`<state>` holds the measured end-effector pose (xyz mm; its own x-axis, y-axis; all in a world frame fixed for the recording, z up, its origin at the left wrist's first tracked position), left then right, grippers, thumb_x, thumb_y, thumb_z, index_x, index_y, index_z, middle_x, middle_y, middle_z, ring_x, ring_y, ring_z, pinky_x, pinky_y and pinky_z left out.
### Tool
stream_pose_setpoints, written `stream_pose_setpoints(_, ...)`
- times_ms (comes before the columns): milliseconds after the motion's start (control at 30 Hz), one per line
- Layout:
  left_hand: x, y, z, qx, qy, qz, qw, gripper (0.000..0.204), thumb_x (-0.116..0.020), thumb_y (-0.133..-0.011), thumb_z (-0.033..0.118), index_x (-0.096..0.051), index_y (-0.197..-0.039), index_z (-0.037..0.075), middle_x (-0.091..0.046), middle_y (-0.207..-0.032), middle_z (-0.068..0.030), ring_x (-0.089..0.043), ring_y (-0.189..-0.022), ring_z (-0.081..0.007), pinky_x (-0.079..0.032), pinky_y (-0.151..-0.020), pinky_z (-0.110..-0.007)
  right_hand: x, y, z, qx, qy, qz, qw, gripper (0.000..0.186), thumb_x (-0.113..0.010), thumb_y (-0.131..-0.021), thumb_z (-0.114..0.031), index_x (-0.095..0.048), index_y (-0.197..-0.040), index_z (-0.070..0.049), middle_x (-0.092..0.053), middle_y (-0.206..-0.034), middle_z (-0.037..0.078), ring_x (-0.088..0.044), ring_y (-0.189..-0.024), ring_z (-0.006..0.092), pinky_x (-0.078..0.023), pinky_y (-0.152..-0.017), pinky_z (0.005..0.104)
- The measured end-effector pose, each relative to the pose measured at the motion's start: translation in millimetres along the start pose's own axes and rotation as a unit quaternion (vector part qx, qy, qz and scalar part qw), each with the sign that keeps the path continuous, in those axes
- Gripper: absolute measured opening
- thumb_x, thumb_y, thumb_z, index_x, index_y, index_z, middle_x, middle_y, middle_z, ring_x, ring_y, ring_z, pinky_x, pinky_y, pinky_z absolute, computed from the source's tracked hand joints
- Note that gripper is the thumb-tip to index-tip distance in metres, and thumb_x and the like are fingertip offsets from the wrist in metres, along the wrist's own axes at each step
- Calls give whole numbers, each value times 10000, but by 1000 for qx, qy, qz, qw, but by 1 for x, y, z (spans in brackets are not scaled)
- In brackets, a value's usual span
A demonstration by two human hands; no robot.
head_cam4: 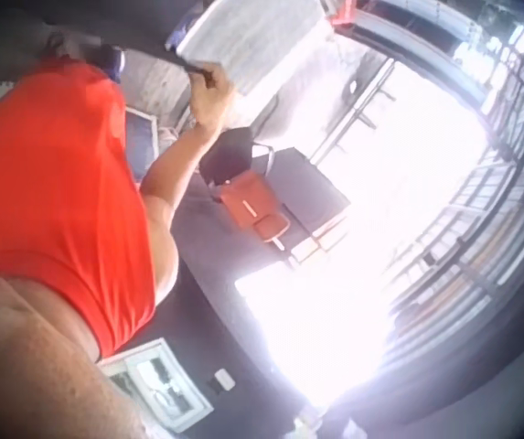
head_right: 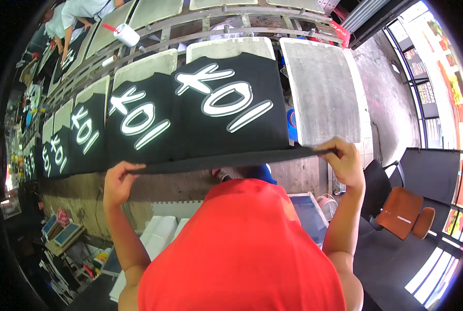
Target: The person repeatedly places black fabric panels onto screen printing platens and smooths them flat by hand.
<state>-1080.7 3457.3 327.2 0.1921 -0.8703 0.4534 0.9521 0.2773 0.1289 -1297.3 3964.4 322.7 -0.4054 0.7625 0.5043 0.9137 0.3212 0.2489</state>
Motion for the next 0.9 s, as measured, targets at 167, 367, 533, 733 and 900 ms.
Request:
stream_pose_setpoints(167,56,-13,26,-67,46,-96,992,247,-601,-721,-22,-681,-952,-58,-704,-950,-134,-673,-826,-187,-523,-704,-277,29,10,-37,139,-100,-11,985,121,-641,-723,92,-710,-812,46,-684,-723,125,-669,-694,190,-507,-627,273)
stream_pose_setpoints(367,81,-166,14,-74,-68,29,995,161,-607,-828,42,-680,-957,-22,-661,-916,-70,-606,-848,-137,-474,-796,-265,55,-139,-44,177,-107,111,972,121,-723,-824,-73,-697,-887,26,-660,-789,74,-617,-764,148,-480,-715,293)
stream_pose_setpoints(533,1,-374,-103,81,-113,-64,988,258,-681,-895,207,-711,-1048,0,-718,-919,-71,-651,-877,-175,-497,-809,-310,-31,-357,23,16,2,-21,1000,236,-729,-853,-158,-727,-1005,23,-683,-812,58,-621,-768,148,-490,-721,288)
stream_pose_setpoints(733,-78,-447,-222,134,-255,0,958,269,-712,-855,259,-730,-1019,47,-722,-993,-201,-695,-962,-358,-524,-871,-398,-112,-460,134,-102,134,-26,985,313,-748,-827,-261,-749,-1030,-24,-740,-893,151,-689,-832,220,-530,-778,364)
stream_pose_setpoints(900,-76,-451,-229,63,-216,32,974,216,-713,-852,224,-690,-961,38,-690,-987,-177,-664,-927,-348,-518,-838,-398,-109,-462,151,-76,71,-15,995,243,-725,-853,-233,-740,-974,-24,-724,-843,134,-663,-767,230,-507,-730,359)
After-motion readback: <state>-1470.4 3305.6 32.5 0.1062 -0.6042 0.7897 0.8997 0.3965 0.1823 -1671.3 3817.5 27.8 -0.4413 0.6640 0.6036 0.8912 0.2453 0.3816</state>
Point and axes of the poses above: each hand's wrist, its own y-axis away from the middle knuckle, its own x-axis out of the back of the hand, z = x × y, the point moved 4 cm from there along -y, towards the middle knuckle
